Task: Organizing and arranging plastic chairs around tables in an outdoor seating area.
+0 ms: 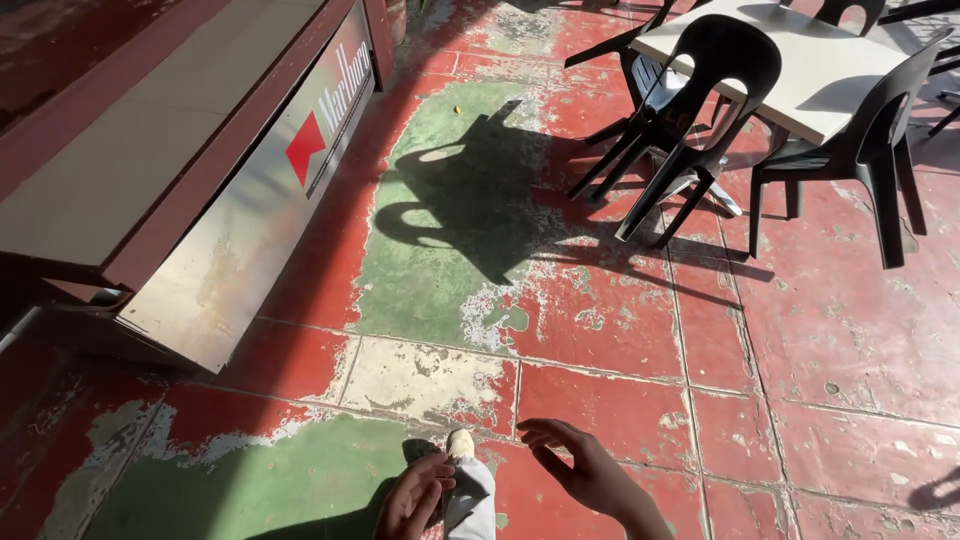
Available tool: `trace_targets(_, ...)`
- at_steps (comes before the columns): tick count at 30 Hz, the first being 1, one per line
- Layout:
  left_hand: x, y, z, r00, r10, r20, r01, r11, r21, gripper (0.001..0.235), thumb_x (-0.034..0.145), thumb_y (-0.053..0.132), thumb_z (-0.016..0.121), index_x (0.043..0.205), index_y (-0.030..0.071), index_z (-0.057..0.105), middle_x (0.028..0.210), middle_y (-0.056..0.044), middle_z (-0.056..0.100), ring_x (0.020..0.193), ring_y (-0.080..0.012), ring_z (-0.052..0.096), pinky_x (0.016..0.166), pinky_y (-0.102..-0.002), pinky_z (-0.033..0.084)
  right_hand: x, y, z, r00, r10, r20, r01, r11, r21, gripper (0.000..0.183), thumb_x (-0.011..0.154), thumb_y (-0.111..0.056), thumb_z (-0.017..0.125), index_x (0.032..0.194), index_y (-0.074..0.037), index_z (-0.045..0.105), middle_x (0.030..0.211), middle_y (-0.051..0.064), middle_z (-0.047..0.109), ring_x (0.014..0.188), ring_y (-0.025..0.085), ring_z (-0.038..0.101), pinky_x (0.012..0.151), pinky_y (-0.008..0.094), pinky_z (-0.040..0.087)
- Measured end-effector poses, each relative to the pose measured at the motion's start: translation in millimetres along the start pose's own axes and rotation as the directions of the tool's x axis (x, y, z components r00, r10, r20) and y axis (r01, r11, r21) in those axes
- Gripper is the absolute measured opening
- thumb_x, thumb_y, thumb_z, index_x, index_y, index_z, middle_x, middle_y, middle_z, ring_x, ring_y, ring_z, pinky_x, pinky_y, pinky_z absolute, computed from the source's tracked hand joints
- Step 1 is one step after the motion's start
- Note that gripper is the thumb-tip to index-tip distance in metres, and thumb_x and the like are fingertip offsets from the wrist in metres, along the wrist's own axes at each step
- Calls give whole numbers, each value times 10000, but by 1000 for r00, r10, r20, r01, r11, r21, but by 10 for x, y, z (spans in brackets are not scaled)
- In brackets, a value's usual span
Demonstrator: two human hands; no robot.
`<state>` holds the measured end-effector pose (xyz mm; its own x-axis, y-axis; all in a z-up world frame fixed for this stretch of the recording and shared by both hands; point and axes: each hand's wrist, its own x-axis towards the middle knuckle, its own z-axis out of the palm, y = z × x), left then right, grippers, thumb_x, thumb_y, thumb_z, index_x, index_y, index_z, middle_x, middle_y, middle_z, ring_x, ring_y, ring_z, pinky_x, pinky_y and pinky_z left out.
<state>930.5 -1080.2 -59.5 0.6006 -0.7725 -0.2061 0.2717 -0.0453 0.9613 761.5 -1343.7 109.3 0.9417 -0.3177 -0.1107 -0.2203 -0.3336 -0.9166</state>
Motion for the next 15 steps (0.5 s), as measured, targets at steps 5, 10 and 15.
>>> trace_targets(5,1529,213,-351,998,57,27,-55,995,-85,461,1000,178,577,1428,14,531,1286,-181,676,1202,-268,672,1065,-424,500,1322,525,-458,996,-14,-85,19,998,58,358,968,-85,627,1326,-77,620,1194,58,764,1110,185,738,963,360,591)
trace_targets(10,3143,1641,-155,990,57,132,-54,998,-28,439,1006,187,563,1417,34,539,1274,-155,671,1192,-246,669,1055,-400,507,2351,588,-1040,982,121,-143,-111,991,77,356,973,-90,615,1327,-100,636,1149,66,773,1107,183,742,969,350,585)
trace_targets(15,4546,2715,-9,973,89,215,-129,975,182,425,994,201,579,1393,56,562,1257,-105,710,1174,-204,685,1022,-374,518,3147,1445,-1367,955,151,-256,-90,968,235,362,967,-88,620,1329,-84,626,1147,88,779,1122,193,745,965,365,587)
